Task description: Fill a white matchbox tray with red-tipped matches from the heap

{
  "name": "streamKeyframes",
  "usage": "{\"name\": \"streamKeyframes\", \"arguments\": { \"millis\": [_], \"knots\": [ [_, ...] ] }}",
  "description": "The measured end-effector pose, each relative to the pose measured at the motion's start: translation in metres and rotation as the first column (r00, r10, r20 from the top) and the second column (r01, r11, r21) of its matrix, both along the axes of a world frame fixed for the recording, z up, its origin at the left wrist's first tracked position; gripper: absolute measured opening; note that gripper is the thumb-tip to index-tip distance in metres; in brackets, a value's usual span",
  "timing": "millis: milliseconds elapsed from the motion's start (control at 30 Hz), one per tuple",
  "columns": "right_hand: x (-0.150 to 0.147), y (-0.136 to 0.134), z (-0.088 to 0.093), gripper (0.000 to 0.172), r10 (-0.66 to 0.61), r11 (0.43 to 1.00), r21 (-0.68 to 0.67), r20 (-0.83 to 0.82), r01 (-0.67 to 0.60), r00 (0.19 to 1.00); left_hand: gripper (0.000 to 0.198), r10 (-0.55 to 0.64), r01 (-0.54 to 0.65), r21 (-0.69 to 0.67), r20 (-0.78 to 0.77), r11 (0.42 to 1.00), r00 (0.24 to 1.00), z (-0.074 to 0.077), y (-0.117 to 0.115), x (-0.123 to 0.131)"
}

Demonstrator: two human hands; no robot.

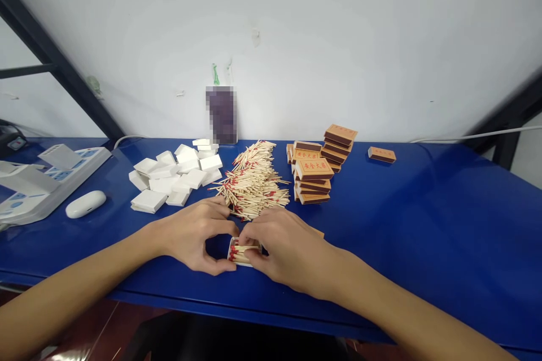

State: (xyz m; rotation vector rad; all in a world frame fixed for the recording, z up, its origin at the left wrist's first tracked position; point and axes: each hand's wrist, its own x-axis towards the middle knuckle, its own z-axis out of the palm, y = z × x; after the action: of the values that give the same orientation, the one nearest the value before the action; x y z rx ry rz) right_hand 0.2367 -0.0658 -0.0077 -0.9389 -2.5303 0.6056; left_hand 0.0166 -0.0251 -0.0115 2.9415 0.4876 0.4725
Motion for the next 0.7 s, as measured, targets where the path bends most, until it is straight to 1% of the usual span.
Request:
{"name": "streamKeyframes", "arguments": {
  "millis": [167, 267, 367, 500, 600, 700],
  "knots": [
    [0.0001, 0.0012, -0.0032, 0.014, 0.006, 1.000, -0.007, 0.010, -0.006, 1.000, 0.034, 0.011, -0.012, -0.028, -0.030, 1.000, 0.999, -0.0042, -0.0001, -0.0032],
    [0.0001, -0.0001, -0.0033, 0.014, 0.003, 1.000, 0.026, 0.033, -0.004, 0.999, 0.033, 0.011, -0.012, -0.046, -0.019, 0.999, 1.000, -0.0052, 0.0001, -0.0046],
    [0.0010, -0.0014, -0.0006, 0.015, 0.032, 0.997, 0.074, 0.063, -0.037, 0.997, 0.034, 0.025, -0.026, -0.032, -0.023, 0.999, 0.999, -0.0050, 0.0011, -0.0054],
    [0.0046, -0.0014, 0.0047, 0.017, 0.072, 0.996, 0.047, 0.065, -0.076, 0.995, 0.035, 0.038, -0.038, -0.012, -0.038, 0.999, 0.999, -0.0043, 0.0024, -0.0059],
    [0.0077, -0.0008, 0.0063, 0.018, 0.055, 0.998, 0.038, 0.055, -0.057, 0.997, 0.035, 0.040, -0.040, 0.000, -0.037, 0.999, 0.998, -0.0038, 0.0027, -0.0061],
    [0.0093, -0.0003, 0.0064, 0.015, 0.002, 0.999, 0.048, 0.082, -0.006, 0.997, 0.036, 0.038, -0.038, 0.004, -0.039, 0.999, 0.999, -0.0035, 0.0028, -0.0063]
  ]
}}
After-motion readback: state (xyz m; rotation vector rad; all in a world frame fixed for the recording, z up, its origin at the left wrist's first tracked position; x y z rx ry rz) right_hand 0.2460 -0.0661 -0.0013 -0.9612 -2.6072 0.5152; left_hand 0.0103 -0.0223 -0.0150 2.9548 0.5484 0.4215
